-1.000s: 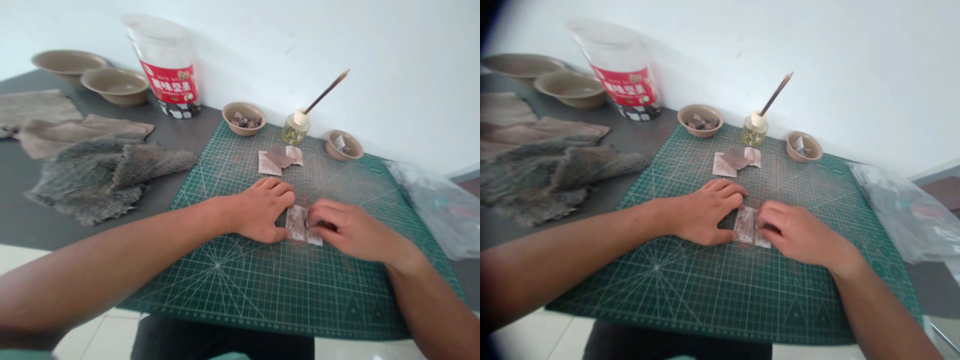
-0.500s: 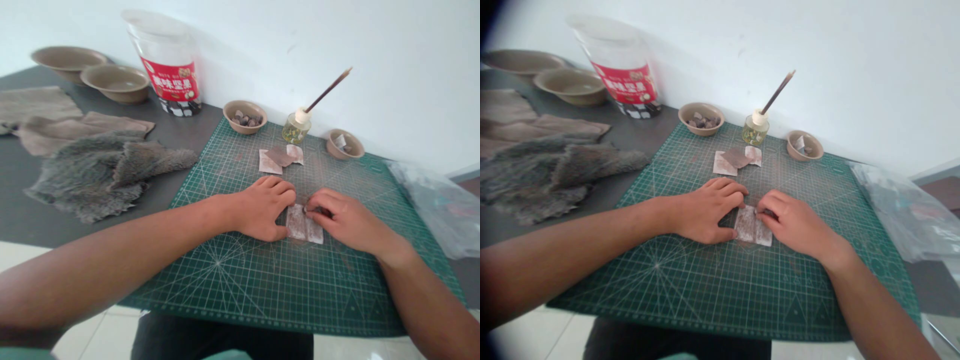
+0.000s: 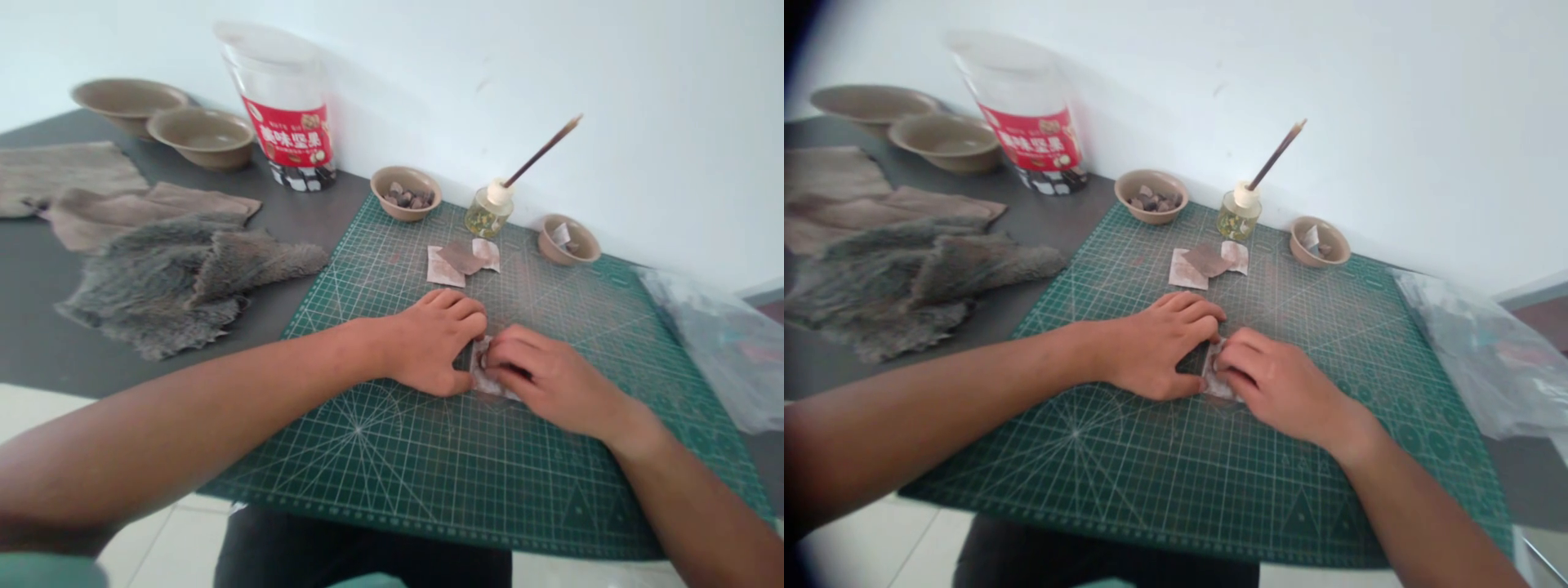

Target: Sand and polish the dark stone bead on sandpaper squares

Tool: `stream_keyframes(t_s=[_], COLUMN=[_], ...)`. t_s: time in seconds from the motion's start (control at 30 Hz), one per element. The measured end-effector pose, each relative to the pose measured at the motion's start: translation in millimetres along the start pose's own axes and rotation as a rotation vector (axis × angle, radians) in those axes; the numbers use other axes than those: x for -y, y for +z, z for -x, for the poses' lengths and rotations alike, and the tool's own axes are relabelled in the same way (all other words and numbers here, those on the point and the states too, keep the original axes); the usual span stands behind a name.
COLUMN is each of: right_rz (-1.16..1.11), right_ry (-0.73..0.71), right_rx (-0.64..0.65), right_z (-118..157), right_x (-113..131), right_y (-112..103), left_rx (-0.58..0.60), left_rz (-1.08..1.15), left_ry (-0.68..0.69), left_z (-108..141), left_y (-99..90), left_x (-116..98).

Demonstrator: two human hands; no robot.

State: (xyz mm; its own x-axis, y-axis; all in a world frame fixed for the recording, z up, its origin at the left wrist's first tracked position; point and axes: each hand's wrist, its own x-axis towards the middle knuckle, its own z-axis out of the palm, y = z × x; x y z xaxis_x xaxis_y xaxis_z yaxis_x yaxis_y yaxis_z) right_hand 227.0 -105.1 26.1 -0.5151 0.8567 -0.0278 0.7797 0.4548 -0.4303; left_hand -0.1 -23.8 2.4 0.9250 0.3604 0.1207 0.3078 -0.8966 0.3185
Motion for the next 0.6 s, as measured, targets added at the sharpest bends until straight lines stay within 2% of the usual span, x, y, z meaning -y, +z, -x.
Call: stream_keyframes(t_s=[0.07,0.2,0.27,0.33,0.37,0.5,0.6], right_rz=[0.042,-0.055,-0.038,0.026,0.038,-0.041,0.031], right_ry=[0.073,-0.002,-0.002,0.058,0.074,-0.043,0.01], right_rx=[-0.053,0.087,0.034,-0.061,-0.064,0.076,-0.053], right_z=[-0.7,0.2,-0.1,-0.6,-0.7,-0.3,-1.1], right_x=[-0.3,-0.8,-1.2,-1.9,-2.1,-0.8,-2.3], right_y=[-1.1,-2.2,-1.6,-1.7,-1.9,-0.1,0.9], left_rx=[-0.005,-0.004,0.001,-0.002,-0.004,0.003,-0.004], left_rz=[-0.006,0.0,0.003,-0.001,-0.004,0.009,0.003], left_ry=[-0.009,0.003,0.007,0.002,-0.001,0.005,0.006], left_z=[0.1,-0.2,-0.4,-0.3,-0.2,0.2,0.2], left_y=[0.2,0.6,0.5,0.4,0.3,-0.5,-0.8], left_x=[0.0,0.1,0.2,0.3,0.3,-0.1,-0.6])
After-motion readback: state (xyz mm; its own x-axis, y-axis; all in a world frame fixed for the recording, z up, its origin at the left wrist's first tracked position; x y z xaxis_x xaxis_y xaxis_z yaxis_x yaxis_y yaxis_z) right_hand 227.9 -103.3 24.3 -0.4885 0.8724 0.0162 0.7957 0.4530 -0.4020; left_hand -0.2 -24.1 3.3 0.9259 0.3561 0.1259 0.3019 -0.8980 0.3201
